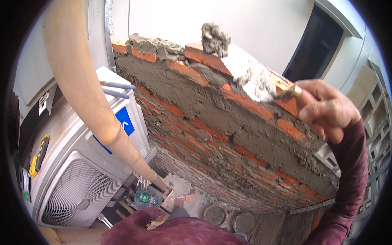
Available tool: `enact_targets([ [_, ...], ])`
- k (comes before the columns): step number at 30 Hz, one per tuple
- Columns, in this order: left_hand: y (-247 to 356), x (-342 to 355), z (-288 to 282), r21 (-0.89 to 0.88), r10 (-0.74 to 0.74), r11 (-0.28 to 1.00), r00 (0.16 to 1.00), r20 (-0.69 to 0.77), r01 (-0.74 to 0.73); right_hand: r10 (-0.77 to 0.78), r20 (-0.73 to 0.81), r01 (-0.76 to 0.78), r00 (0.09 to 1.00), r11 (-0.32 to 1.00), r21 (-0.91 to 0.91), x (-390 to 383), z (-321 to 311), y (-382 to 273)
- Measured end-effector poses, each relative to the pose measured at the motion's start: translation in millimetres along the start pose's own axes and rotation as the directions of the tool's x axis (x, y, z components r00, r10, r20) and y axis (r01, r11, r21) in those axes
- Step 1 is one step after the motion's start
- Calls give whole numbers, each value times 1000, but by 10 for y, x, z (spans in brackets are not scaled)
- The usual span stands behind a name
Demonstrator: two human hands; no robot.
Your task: The person scoops mortar from a basin with a trowel and applies it to the top of a brick wall. They smooth the mortar, add water from a plastic bottle to adjust consistency, and place a brick onto the mortar bed, tapping it into position.
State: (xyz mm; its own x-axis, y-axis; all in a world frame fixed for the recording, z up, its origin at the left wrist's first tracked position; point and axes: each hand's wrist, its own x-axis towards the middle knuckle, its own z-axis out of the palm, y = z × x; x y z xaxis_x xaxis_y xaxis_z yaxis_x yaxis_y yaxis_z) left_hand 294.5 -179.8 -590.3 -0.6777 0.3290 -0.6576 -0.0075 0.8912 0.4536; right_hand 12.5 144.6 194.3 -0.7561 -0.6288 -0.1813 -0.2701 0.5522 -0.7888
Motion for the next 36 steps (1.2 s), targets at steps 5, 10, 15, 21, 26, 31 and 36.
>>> enact_targets([
  [5, -354, 346, -200, -45, 104, 993, 994, -33, -105, -195, -49, 161, 980, 907, -389, 800, -256, -841],
  [10, -361, 1078, -540, -368, -70, 928, 998, -2, 64, -315, -84, 42, 945, 373, -927, 1641, 30, -1062],
  [15, -107, 1265, -1126, -370, -13, 928, 998, 65, 36, -317, -154, -119, 936, 128, -985, 1899, 208, -803],
  [21, -123, 1193, -1276, -356, -24, 933, 996, 82, 52, -444, 225, 154, 867, -192, -969, 1852, -410, -1003],
  [26, -93, 1185, -1302, -365, -16, 930, 996, 89, 48, -37, -39, -23, 999, 363, -931, 2017, -133, -1501],
  [31, -58, 1139, -1291, -395, -44, 915, 995, 95, 78, 327, 121, -58, 937, 488, -871, 2698, -252, -1788],
  [36, 40, 1198, -1308, -403, -29, 913, 994, 107, 70, 560, 27, -212, 828, 358, -909, 2907, -146, -2013],
])
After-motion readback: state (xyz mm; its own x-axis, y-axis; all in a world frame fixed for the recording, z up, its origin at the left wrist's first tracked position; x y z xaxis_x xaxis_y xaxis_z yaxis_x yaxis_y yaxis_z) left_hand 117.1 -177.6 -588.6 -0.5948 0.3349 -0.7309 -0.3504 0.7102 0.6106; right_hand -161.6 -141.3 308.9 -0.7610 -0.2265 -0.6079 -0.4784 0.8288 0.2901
